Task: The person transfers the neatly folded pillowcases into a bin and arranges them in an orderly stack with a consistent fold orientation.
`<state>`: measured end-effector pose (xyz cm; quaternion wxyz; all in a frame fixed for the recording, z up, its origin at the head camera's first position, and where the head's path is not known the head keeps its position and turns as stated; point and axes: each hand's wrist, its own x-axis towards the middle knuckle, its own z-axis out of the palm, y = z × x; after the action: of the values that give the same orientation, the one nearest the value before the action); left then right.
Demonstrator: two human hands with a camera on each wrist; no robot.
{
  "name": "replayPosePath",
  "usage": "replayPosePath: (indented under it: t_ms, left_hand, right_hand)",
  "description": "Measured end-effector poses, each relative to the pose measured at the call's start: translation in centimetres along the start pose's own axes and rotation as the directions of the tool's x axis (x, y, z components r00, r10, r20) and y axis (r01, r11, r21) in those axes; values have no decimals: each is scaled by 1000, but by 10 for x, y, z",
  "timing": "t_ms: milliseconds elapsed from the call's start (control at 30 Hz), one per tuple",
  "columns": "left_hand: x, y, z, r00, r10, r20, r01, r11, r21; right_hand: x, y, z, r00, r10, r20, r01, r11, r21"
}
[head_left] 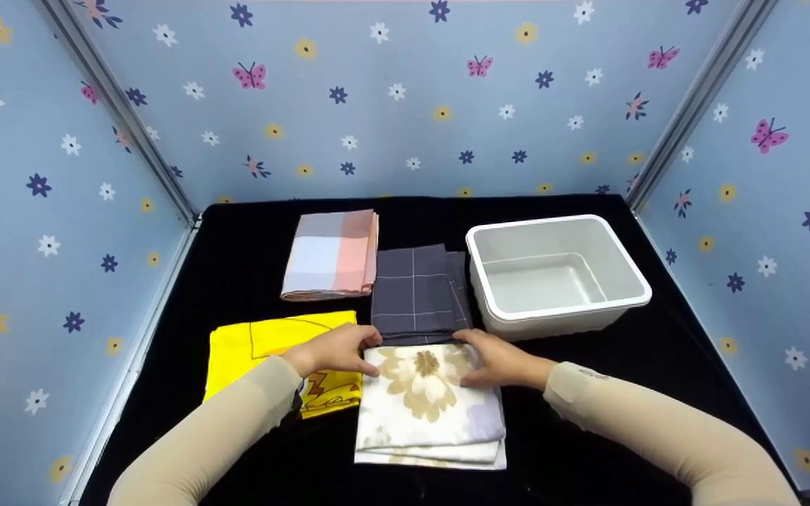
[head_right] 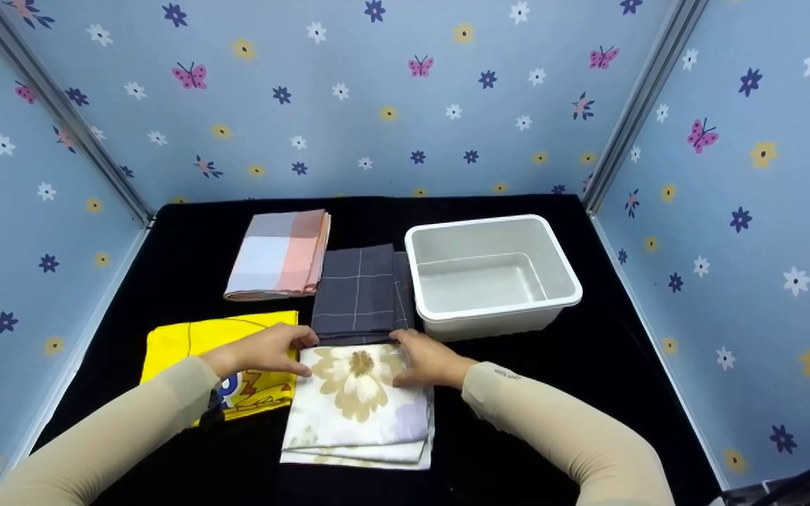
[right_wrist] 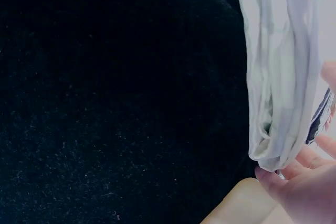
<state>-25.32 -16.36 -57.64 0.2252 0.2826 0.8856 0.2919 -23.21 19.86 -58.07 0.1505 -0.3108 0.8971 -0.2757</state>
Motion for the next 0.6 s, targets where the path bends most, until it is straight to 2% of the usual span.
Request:
replayPosePath:
  t_ms: [400,600]
  left_hand:
    - [7,4,6,1000,11,7,-11,999,37]
    - [11,5,6,999,45,4,-45,998,45]
  right_hand:
    - [1,-1,6,1000,-19,-24,17,997,-81]
    - [5,-8,2,1000,3,-5,-4,991,-132]
